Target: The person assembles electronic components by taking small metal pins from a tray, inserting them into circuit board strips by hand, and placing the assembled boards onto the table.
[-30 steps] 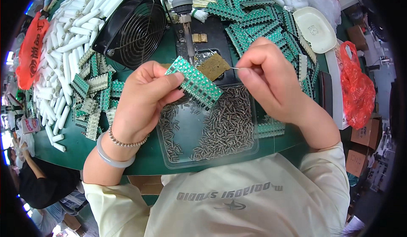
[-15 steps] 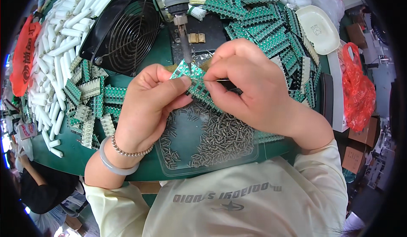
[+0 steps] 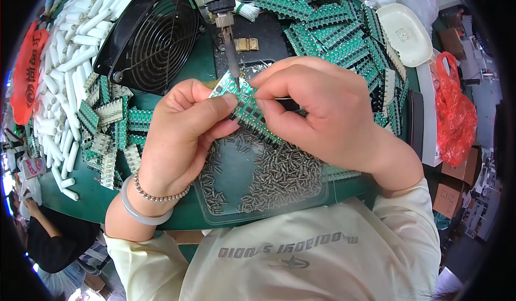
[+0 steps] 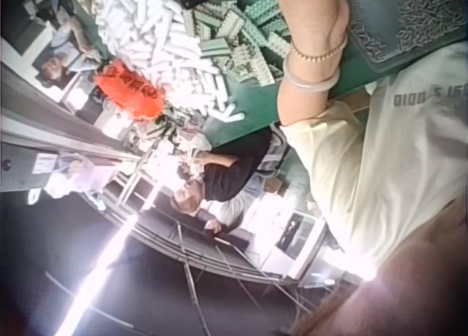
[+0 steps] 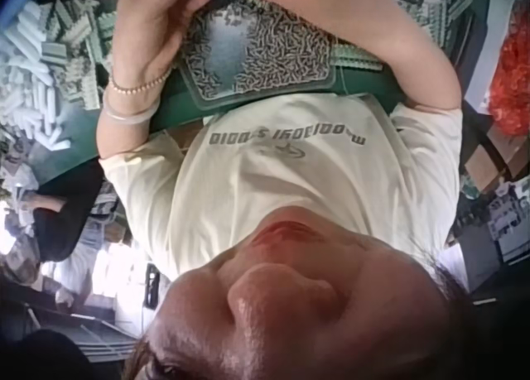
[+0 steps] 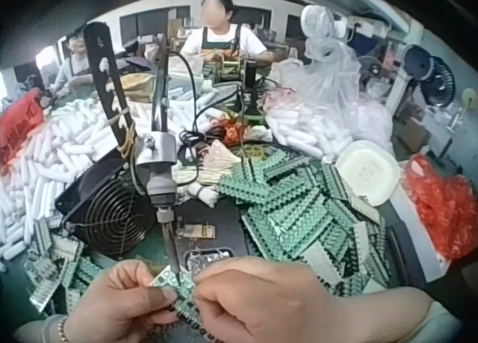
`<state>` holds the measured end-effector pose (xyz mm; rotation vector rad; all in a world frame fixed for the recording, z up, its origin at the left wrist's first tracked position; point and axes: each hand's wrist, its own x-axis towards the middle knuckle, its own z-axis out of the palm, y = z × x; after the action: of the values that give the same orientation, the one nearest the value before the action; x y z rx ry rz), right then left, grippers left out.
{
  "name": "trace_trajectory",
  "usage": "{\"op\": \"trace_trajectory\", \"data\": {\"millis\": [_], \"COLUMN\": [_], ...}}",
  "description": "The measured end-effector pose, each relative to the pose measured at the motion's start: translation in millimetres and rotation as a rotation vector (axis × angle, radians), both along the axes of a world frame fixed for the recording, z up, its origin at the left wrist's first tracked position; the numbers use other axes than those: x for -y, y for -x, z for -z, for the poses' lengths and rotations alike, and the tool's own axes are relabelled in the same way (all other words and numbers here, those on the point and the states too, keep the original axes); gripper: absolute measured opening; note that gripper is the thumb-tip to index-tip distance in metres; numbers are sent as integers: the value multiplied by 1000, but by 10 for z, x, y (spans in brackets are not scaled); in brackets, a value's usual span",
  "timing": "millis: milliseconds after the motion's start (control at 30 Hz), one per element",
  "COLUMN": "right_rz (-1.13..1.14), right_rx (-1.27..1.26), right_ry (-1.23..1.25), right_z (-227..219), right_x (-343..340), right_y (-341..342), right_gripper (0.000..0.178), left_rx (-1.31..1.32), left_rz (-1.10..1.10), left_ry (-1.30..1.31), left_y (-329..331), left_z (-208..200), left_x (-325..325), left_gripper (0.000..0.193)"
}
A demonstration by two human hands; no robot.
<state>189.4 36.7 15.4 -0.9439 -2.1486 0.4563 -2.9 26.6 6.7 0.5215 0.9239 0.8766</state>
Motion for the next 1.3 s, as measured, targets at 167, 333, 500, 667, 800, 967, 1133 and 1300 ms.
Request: {"op": "trace_trajectory", "data": {"millis": [167,333,500,667,800,967,1133,1300], "right_rz": [14,10,13,18,17,32,-9,-57], "right_rx": [17,3,-6,10,9,-9,-30,-42], "right_ry": [15,4,-2,10,-17,-24,-73,19], "right_z": [-13,-11,-11,-15,-15,21,35,-69], "right_x": [-12,-11,-9,-12,-17,-18,-14,-46], "right_y": [0,1,7,11,14,21,-3,-114], "right_gripper": [13,13,13,13,13,14,13,11], "left_rx": [0,-2,-11,-40,-47,-49,-54,-59], "left_rz": [-17,-19,-16,-20,-16,-13,-1,16], "left_ry": [-24,-18,-33,-35,-37,-41,-35,-11], "left_y": [-10,-20,-1,-26,-14,-8,-25,1], "left_z": [-2,-25,-17,-58,-67,-57,-54,53], "left_x": [-4,-5,-1,4,-1,-2,-10,-7], "left_gripper": [9,8,8,8,7,7,7,9]}}
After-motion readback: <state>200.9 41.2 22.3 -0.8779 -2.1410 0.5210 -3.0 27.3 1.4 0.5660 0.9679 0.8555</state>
